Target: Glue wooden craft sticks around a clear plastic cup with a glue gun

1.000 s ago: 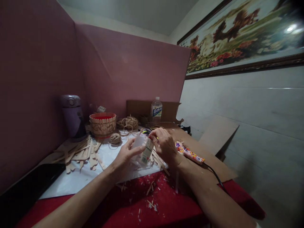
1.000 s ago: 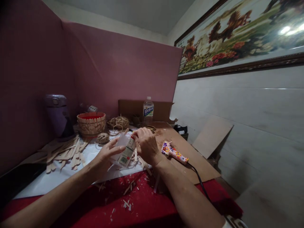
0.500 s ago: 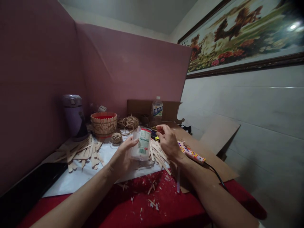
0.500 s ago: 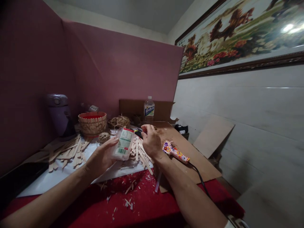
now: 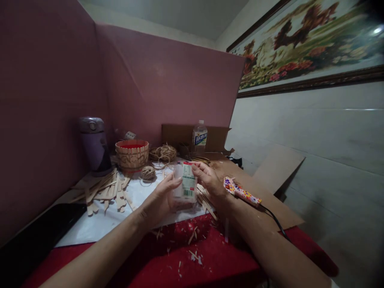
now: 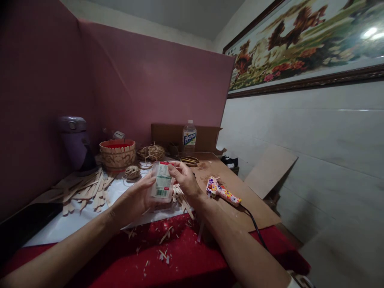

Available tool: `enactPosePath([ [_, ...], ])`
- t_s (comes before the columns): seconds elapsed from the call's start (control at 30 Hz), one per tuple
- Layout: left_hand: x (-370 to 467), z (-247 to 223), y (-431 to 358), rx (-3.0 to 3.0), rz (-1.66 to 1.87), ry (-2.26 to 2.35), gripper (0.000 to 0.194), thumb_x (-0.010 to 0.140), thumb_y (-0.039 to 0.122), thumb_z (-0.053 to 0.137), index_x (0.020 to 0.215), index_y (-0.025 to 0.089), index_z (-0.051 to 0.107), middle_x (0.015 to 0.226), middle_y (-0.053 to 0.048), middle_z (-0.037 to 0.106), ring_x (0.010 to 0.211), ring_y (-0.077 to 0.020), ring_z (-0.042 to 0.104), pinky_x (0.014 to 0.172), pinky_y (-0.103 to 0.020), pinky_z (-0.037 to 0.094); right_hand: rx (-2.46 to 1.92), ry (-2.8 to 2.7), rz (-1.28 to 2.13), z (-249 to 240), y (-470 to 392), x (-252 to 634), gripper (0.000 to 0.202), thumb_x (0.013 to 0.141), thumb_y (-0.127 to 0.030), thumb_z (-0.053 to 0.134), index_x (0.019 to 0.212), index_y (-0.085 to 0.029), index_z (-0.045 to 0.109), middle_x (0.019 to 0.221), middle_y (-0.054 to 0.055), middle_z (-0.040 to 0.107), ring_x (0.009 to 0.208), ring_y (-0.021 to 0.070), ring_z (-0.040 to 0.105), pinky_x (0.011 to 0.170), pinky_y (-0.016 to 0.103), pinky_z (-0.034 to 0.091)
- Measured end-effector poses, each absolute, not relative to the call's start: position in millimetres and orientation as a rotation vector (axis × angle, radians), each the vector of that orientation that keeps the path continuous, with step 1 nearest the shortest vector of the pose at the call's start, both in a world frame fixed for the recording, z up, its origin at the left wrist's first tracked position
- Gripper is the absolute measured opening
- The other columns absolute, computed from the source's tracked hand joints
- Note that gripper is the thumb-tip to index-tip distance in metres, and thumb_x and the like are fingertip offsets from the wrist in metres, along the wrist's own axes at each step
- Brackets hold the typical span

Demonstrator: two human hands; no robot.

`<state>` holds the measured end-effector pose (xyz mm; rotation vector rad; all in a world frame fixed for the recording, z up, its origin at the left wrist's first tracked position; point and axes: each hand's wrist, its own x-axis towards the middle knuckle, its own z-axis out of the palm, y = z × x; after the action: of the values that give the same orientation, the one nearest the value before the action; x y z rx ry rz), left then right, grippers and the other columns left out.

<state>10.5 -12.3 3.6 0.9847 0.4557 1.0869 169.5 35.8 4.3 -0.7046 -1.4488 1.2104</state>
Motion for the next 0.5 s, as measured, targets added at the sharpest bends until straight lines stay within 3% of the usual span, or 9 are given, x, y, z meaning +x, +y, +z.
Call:
enactPosePath([
  [0.13,9.2,4.5,-12.5,0.978,1.108,0.471,0.038,0.083,0.032,0.064,0.119,0.023,0.059,0.113,-0.011,0.066,0.090,-0.0241,0.066,0.083,-0.044,0.051,-0.709,-1.548,1.043,3.8,40.6,170.2,0.054,0.083,-0.064,0.055,0.113,-0.019,0.061,0.110,0.010,0.068,0.102,0.0238,0.061,0.079,0.034,0.050],
  [0.23,7.5,4.8,-10.7,0.957,1.131,0.473,0.039,0.083,0.034,0.063,0.120,0.023,0.058,0.112,-0.010,0.066,0.089,-0.0230,0.065,0.081,-0.043,0.052,-0.882,-1.609,0.719,15.8,49.8,182.4,0.049,0.085,-0.059,0.054,0.110,-0.017,0.062,0.116,0.011,0.066,0.108,0.0228,0.059,0.090,0.037,0.047],
  [0.37,5.5,7.6,-9.3,0.924,1.189,0.532,0.042,0.082,0.038,0.063,0.120,0.022,0.059,0.119,-0.012,0.064,0.097,-0.0264,0.063,0.079,-0.044,0.054,-1.170,-1.868,0.531,41.5,56.8,224.8,0.033,0.089,-0.041,0.046,0.097,-0.016,0.067,0.098,0.008,0.071,0.090,0.0205,0.064,0.080,0.034,0.049],
  [0.5,4.0,11.7,-9.9,0.883,1.221,0.524,0.048,0.081,0.042,0.062,0.122,0.017,0.058,0.116,-0.014,0.064,0.091,-0.0265,0.063,0.076,-0.045,0.055,-1.404,-2.103,0.442,43.7,42.1,276.4,0.012,0.074,-0.021,0.057,0.074,-0.018,0.068,0.077,0.005,0.070,0.074,0.0208,0.061,0.068,0.031,0.045],
])
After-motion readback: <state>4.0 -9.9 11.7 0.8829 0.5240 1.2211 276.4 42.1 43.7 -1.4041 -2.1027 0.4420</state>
